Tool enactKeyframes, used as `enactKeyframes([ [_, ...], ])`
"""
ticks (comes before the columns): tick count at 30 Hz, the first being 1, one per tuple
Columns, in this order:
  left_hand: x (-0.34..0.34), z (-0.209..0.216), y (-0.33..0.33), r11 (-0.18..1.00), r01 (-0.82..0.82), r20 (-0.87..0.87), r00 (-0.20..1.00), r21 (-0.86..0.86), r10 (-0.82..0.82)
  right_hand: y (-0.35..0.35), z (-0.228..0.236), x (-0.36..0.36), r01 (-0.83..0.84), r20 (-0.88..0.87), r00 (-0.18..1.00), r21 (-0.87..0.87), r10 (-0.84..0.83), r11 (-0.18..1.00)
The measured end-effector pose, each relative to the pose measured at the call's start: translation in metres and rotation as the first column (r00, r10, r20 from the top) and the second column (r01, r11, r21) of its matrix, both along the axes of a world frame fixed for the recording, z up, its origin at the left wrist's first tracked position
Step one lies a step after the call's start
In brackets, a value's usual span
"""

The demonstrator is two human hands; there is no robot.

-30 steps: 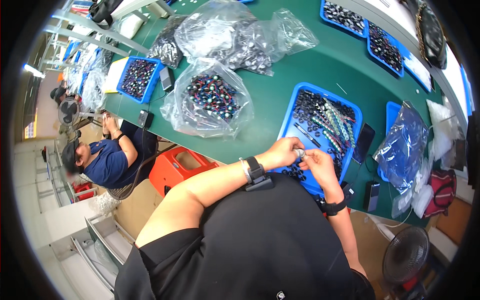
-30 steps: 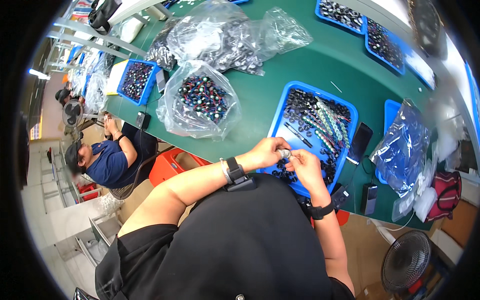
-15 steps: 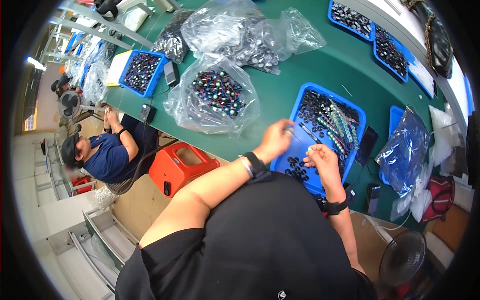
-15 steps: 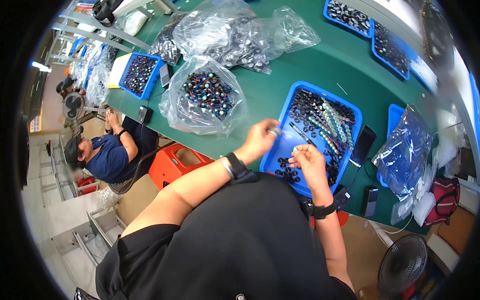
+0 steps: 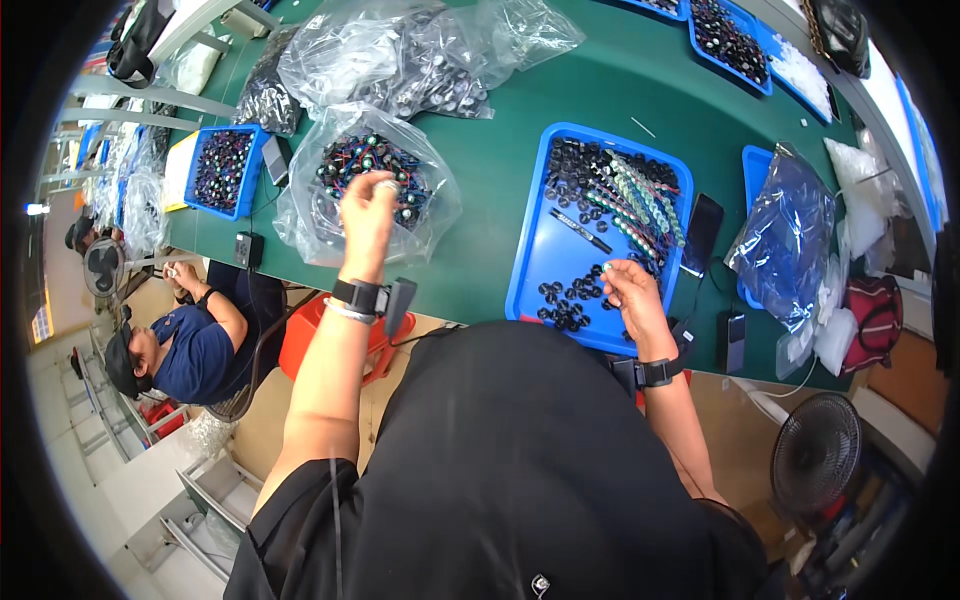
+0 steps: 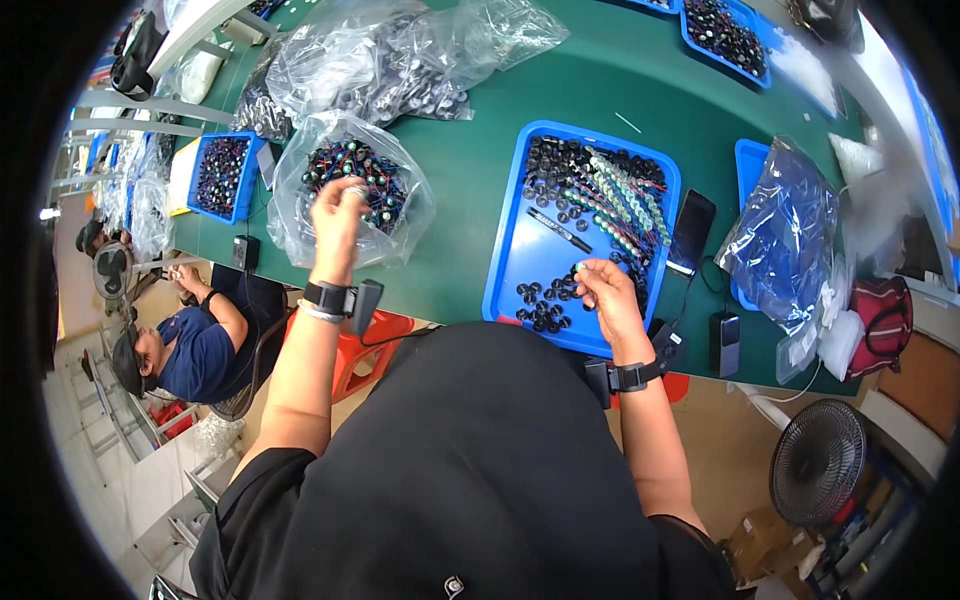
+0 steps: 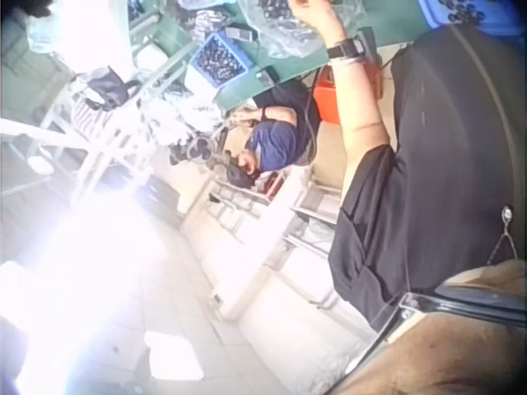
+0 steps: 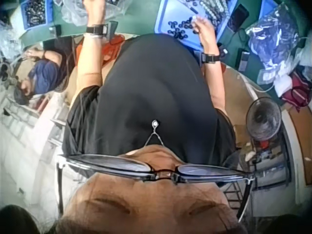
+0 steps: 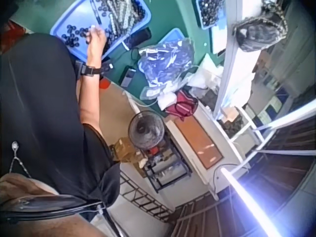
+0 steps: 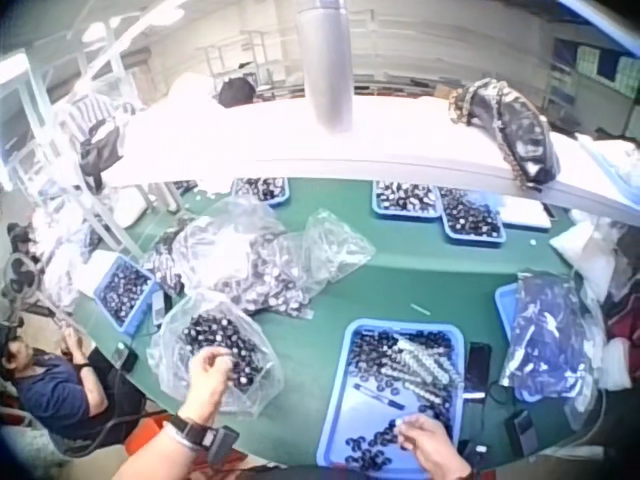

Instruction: The person assembles small electronic components by hand, picking cylindrical items from a blue tray and attaching them to a string of beads. The person works at a green table with multiple trays and bags of parts, while another person works in the background.

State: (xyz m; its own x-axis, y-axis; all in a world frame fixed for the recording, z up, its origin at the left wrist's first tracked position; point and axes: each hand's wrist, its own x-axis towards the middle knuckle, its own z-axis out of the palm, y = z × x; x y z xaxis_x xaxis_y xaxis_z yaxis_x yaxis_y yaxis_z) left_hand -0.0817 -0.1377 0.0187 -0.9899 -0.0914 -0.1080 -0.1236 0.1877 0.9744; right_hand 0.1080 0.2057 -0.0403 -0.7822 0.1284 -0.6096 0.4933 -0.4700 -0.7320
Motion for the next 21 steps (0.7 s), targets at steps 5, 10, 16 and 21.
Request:
enactKeyframes([
  [5,-0.058,-0.002,-0.048,0.728,-0.308,-0.437,0.900,-0.612,0.014,0.001,0.005,0.005,-0.011,0.004,1.000,-0.032,0.011,0.999],
  [10,-0.018,0.009,0.039,0.526,-0.083,-0.422,0.709,-0.846,-0.566,0.001,0.002,0.013,0.014,0.023,1.000,-0.047,-0.013,0.999],
  [16,0.095,-0.080,0.116,0.178,0.577,-0.022,0.266,-0.797,-0.964,-0.009,0.008,0.012,-0.053,0.010,0.998,-0.083,0.054,0.995],
  [21,0.110,-0.108,0.125,0.116,0.594,0.051,0.258,-0.796,-0.965,-0.012,0.007,0.017,-0.017,0.009,1.000,-0.102,0.018,0.995],
])
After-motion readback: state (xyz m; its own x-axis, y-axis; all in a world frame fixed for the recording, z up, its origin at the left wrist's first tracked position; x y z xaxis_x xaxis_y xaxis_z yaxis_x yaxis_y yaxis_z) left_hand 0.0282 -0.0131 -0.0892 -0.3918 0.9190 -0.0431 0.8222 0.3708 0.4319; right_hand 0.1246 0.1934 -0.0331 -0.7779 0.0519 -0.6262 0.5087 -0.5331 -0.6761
